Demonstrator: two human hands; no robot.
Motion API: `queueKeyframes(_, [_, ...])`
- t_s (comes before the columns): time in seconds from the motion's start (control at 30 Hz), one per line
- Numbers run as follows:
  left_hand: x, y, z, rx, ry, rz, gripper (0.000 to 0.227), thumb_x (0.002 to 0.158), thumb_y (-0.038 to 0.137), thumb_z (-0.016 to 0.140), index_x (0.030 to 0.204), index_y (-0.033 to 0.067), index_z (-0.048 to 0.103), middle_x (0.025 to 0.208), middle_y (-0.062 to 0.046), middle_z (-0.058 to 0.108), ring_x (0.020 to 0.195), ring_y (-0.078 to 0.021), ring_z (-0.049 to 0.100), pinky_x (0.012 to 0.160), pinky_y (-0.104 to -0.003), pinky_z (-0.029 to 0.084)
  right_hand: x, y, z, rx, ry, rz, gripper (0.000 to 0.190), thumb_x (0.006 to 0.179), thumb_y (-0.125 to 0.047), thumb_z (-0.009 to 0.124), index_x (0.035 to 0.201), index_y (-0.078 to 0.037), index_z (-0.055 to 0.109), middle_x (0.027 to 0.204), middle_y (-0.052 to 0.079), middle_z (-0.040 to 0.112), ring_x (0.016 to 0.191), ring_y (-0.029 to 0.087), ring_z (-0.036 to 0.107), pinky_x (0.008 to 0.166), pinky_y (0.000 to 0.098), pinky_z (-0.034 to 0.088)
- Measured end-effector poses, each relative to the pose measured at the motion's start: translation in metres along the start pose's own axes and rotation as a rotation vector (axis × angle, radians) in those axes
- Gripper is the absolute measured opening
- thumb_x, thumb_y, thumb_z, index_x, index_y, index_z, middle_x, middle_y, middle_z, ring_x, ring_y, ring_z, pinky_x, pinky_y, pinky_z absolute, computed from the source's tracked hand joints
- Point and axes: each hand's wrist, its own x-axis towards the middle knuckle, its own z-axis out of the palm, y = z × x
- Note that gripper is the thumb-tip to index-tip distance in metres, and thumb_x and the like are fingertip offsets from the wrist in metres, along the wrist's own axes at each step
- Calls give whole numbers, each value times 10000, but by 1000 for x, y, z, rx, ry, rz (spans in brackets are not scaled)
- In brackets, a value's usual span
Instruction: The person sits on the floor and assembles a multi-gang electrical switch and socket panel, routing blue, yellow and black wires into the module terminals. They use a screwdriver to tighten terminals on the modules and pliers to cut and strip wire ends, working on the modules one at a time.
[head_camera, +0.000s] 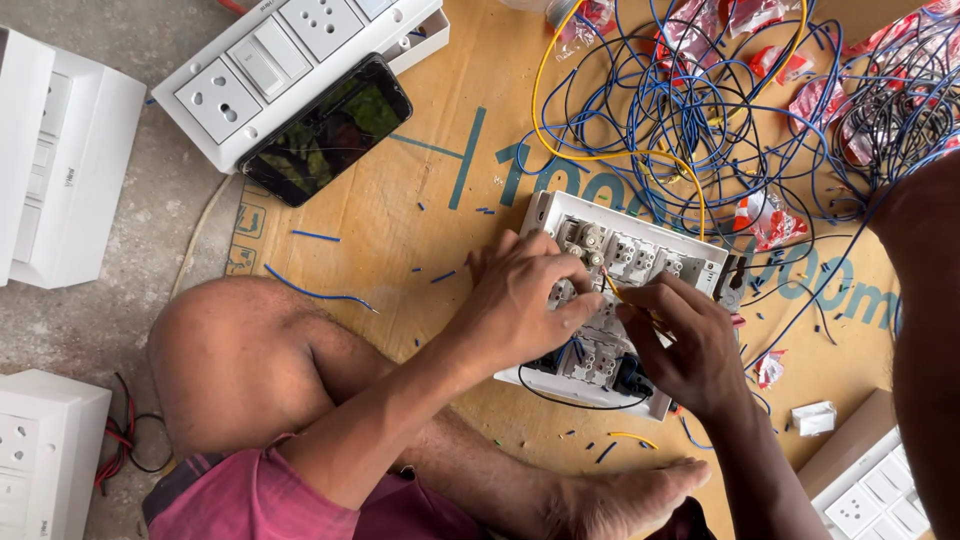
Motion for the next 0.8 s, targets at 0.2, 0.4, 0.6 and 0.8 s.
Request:
queueKeyframes(0.2, [0, 18, -5, -58, -29, -25, 154, 917, 235, 691, 950, 85, 711, 868, -66, 691, 866, -292, 660, 786, -464, 451, 1, -14, -1, 175, 12, 80, 157, 905, -11, 665, 1059, -23, 639, 949, 97, 723, 807, 231, 744, 709, 313, 572])
queueKeyframes(0.4, [4, 7, 0, -245, -134, -35, 198, 966, 221, 677, 898, 38, 647, 820, -104, 654, 796, -295, 672, 751, -415, 525, 4, -12, -10, -244, 132, 216, 39, 980, -62, 710, 1018, -54, 703, 897, 125, 748, 689, 210, 701, 606, 326, 515])
queueKeyframes(0.6, [-2, -5, -13, -329, -116, 100, 186, 968, 217, 715, 929, 37, 690, 869, -80, 707, 832, -238, 703, 775, -375, 553, -64, 102, -43, 226, 493, 303, 39, 1123, 7, 581, 1113, 8, 618, 1010, 154, 647, 853, 186, 578, 822, 235, 448])
queueKeyframes(0.8, [7, 12, -32, -462, -230, -177, 187, 925, 172, 709, 1037, 25, 735, 900, -56, 782, 804, -98, 714, 723, -284, 581, -28, 1, -69, -435, 350, 202, 276, 954, -61, 787, 1194, 7, 667, 1006, 154, 611, 926, 302, 584, 799, 381, 474])
